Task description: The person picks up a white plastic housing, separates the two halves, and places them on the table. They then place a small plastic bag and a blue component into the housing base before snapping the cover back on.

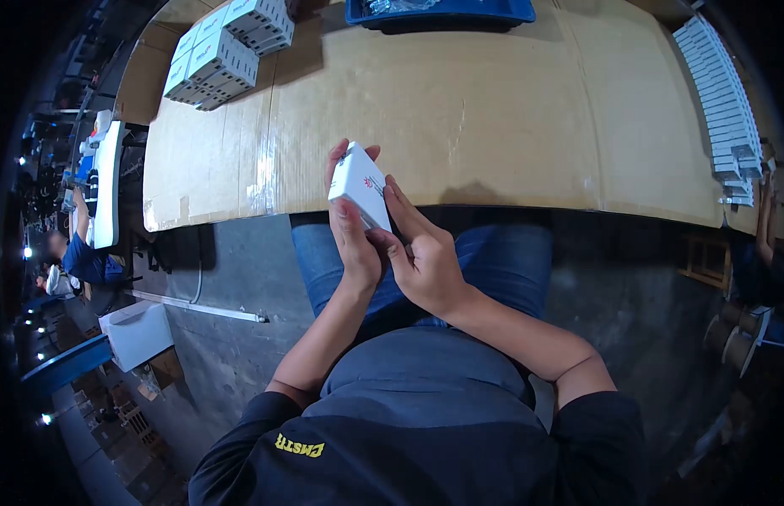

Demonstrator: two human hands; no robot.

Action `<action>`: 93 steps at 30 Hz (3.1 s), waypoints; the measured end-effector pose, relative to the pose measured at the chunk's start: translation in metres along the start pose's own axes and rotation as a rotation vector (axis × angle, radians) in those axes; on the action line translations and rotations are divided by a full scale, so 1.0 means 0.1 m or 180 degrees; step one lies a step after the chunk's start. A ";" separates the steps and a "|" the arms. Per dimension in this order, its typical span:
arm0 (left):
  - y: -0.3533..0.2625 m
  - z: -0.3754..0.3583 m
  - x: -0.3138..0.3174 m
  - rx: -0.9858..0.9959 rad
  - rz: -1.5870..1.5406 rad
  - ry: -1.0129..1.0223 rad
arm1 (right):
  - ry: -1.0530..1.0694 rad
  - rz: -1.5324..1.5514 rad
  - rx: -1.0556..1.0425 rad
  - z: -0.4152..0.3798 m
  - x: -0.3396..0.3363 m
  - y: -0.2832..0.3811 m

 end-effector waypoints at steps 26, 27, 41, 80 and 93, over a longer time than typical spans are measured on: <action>-0.06 -0.11 0.04 0.0971 0.0919 0.0647 | -0.0044 0.2359 0.1828 0.13 0.06 -0.22; -0.06 -0.12 0.04 0.1052 0.0961 0.0563 | -0.0075 0.2480 0.1845 0.12 0.08 -0.22; -0.14 -0.19 -0.02 0.1459 0.1382 -0.0154 | -0.0210 0.1766 0.1588 -0.07 0.09 -0.13; -0.16 -0.63 0.37 -0.2042 -0.1975 0.0185 | 0.0045 -0.1290 -0.2680 0.03 -0.28 0.71; -0.04 -0.67 0.26 -0.2021 -0.1566 0.0206 | 0.0356 -0.0755 -0.2177 0.01 -0.22 0.43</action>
Point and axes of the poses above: each hand's wrist, its own z-axis towards the middle knuckle, its own x-axis out of the palm, y = z × x, the point moved 8 cm from there along z, towards the middle knuckle, and after that the axes turned 2 degrees about -y, right-handed, at the moved point
